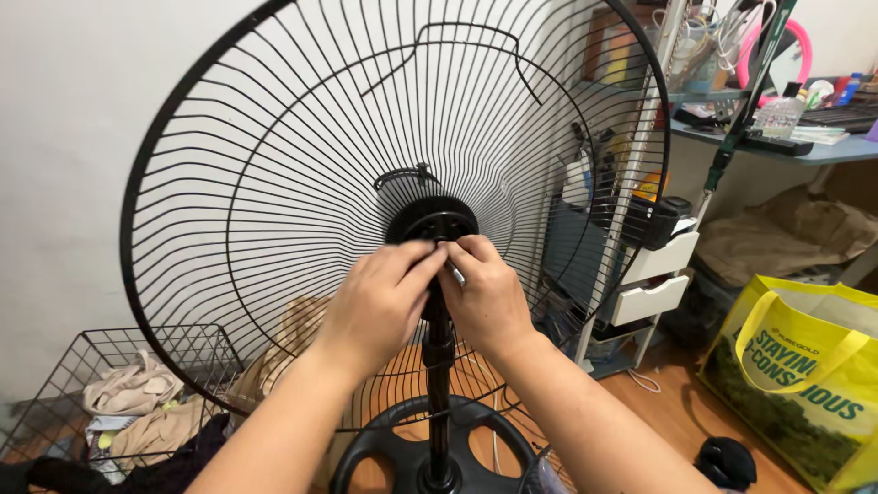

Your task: The person reassembles a standing electric fan by attaching the rear grille, inserting and securing the fan blades, and then attaching the front grille. The person uses their hands to align and tighten the components.

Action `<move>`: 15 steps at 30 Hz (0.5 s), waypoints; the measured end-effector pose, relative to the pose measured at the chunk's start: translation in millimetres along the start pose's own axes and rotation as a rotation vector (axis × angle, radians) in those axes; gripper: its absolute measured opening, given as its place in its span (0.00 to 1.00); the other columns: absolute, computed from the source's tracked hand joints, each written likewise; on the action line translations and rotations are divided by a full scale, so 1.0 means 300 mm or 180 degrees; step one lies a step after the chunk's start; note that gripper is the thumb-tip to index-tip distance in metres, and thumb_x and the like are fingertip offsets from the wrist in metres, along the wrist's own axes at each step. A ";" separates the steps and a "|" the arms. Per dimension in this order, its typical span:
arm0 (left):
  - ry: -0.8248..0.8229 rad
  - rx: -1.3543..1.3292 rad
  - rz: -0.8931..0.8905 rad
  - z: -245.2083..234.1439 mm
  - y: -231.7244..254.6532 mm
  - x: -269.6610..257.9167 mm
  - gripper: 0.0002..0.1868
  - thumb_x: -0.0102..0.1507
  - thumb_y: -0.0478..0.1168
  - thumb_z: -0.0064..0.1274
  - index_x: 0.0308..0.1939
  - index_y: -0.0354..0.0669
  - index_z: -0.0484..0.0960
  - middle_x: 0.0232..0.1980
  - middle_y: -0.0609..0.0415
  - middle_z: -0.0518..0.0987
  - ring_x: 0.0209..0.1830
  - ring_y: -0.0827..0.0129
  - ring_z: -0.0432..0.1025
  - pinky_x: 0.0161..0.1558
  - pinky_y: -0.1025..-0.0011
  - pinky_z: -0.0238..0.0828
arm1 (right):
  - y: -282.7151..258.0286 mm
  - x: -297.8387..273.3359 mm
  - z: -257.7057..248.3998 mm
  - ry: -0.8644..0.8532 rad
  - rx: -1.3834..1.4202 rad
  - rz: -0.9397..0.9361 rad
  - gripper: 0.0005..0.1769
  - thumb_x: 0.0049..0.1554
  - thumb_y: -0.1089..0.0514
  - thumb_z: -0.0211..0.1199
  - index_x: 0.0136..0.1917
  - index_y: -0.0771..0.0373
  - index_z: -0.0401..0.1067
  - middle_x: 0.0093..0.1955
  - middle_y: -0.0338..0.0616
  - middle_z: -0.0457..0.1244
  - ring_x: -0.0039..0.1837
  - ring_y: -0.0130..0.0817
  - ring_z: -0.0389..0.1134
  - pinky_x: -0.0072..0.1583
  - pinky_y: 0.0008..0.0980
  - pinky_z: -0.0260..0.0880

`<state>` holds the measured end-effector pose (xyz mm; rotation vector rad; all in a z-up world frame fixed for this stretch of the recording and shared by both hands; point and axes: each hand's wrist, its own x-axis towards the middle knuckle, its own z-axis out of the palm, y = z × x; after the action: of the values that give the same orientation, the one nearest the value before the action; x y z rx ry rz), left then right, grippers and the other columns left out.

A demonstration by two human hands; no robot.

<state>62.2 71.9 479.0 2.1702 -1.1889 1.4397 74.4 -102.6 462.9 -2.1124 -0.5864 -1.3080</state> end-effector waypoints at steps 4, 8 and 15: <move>0.0205 -0.0157 -0.0111 0.079 -0.017 0.058 0.24 0.56 0.32 0.58 0.58 0.37 0.81 0.57 0.51 0.78 0.53 0.58 0.73 0.55 0.63 0.72 | 0.008 0.004 -0.003 -0.0004 -0.0025 -0.0026 0.15 0.57 0.59 0.66 0.57 0.64 0.76 0.54 0.48 0.68 0.47 0.49 0.73 0.48 0.41 0.74; 0.0366 0.0011 -0.0090 0.120 -0.031 0.056 0.19 0.55 0.32 0.58 0.51 0.38 0.84 0.52 0.54 0.79 0.48 0.59 0.74 0.49 0.63 0.73 | 0.009 0.005 -0.014 0.0021 0.0008 -0.0152 0.15 0.57 0.58 0.66 0.57 0.63 0.76 0.54 0.49 0.68 0.49 0.52 0.73 0.50 0.43 0.75; 0.0396 0.0401 -0.0088 0.144 -0.042 0.066 0.14 0.56 0.32 0.58 0.46 0.37 0.86 0.51 0.55 0.80 0.46 0.61 0.74 0.48 0.64 0.74 | 0.007 0.000 -0.052 -0.0281 0.0171 -0.0079 0.18 0.56 0.59 0.67 0.59 0.67 0.75 0.59 0.52 0.68 0.56 0.51 0.72 0.56 0.42 0.74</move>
<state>102.2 43.6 478.5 2.1324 -1.0478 1.6521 65.6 -114.6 467.8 -2.1338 -0.6794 -1.2039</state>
